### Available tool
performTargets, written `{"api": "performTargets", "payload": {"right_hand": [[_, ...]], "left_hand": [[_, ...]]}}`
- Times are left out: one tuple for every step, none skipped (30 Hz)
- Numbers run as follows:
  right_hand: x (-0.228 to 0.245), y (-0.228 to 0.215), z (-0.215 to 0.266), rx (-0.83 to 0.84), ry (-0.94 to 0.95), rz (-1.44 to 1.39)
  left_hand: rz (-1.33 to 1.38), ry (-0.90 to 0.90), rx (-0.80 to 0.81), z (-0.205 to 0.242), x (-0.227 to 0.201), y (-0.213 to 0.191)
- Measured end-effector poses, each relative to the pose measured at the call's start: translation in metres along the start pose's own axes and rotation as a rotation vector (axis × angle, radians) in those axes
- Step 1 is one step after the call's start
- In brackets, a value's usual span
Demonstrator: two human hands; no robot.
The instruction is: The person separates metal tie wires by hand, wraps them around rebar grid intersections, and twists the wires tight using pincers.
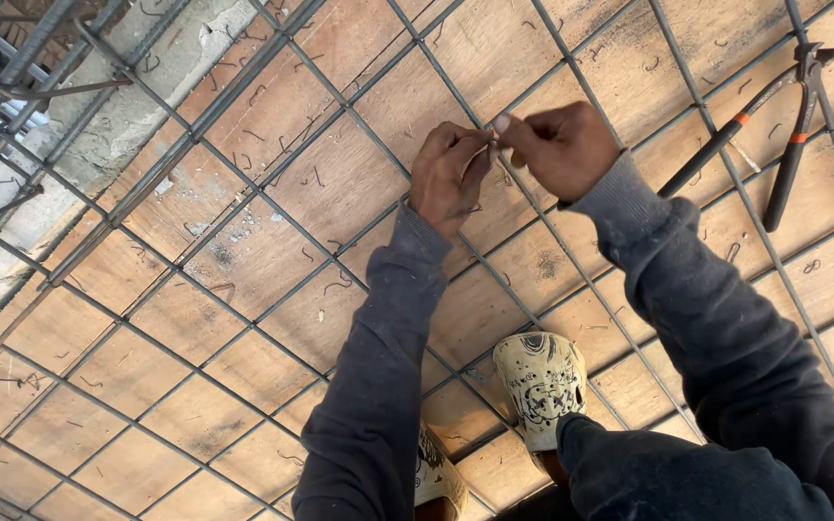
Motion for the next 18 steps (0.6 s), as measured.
{"api": "performTargets", "payload": {"right_hand": [[-0.013,-0.008,-0.016,-0.103,-0.224,0.175],[-0.023,-0.012,-0.033,-0.203,-0.459,0.349],[-0.012,-0.014,-0.035,-0.213,-0.470,0.349],[-0.013,-0.014,-0.040,-0.030,-0.218,0.057],[-0.014,-0.011,-0.042,0.155,0.034,-0.234],[-0.017,-0.011,-0.047,0.149,0.038,-0.235],[-0.021,-0.010,-0.052,0.161,0.053,-0.265],[-0.024,-0.007,-0.058,0.177,0.067,-0.294],[-0.032,-0.007,-0.065,0.174,0.068,-0.295],[-0.038,-0.008,-0.074,0.231,0.084,-0.288],[-0.044,-0.009,-0.083,0.289,0.100,-0.280],[-0.042,-0.005,-0.078,0.279,0.101,-0.279],[-0.039,-0.003,-0.074,0.221,0.058,-0.260],[-0.038,0.000,-0.069,0.168,0.018,-0.242],[-0.029,0.011,-0.059,0.163,0.023,-0.240],[-0.021,0.020,-0.051,0.021,0.055,-0.216],[-0.011,0.028,-0.042,-0.121,0.087,-0.191],[-0.012,0.042,-0.048,-0.131,0.078,-0.197]], "left_hand": [[0.050,-0.057,0.060,-0.003,-0.002,-0.001],[0.090,-0.112,0.118,-0.006,-0.001,-0.005],[0.081,-0.102,0.114,-0.007,0.000,-0.011],[0.118,-0.121,0.132,-0.008,0.001,-0.013],[0.155,-0.141,0.150,-0.009,0.002,-0.014],[0.160,-0.136,0.155,-0.012,-0.002,-0.016],[0.163,-0.155,0.172,-0.015,-0.005,-0.017],[0.164,-0.175,0.187,-0.016,-0.007,-0.020],[0.165,-0.173,0.190,-0.015,-0.003,-0.018],[0.139,-0.214,0.170,-0.017,0.001,-0.019],[0.114,-0.254,0.149,-0.020,0.006,-0.020],[0.117,-0.245,0.151,-0.027,0.010,-0.019],[0.133,-0.316,0.124,-0.034,0.016,-0.018],[0.151,-0.393,0.099,-0.040,0.022,-0.016],[0.156,-0.390,0.102,-0.046,0.020,-0.012],[0.081,-0.384,0.127,-0.053,0.018,-0.011],[0.006,-0.378,0.151,-0.060,0.016,-0.010],[-0.002,-0.366,0.152,-0.069,0.012,-0.016]]}}
Point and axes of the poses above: each hand's wrist, its own z-axis away from the middle knuckle, its own y-axis out of the palm, x = y × z, the point moved 3 cm from there along -z, towards the middle knuckle, and after that the axes turned 12 degrees about x, right-handed, at the moved point
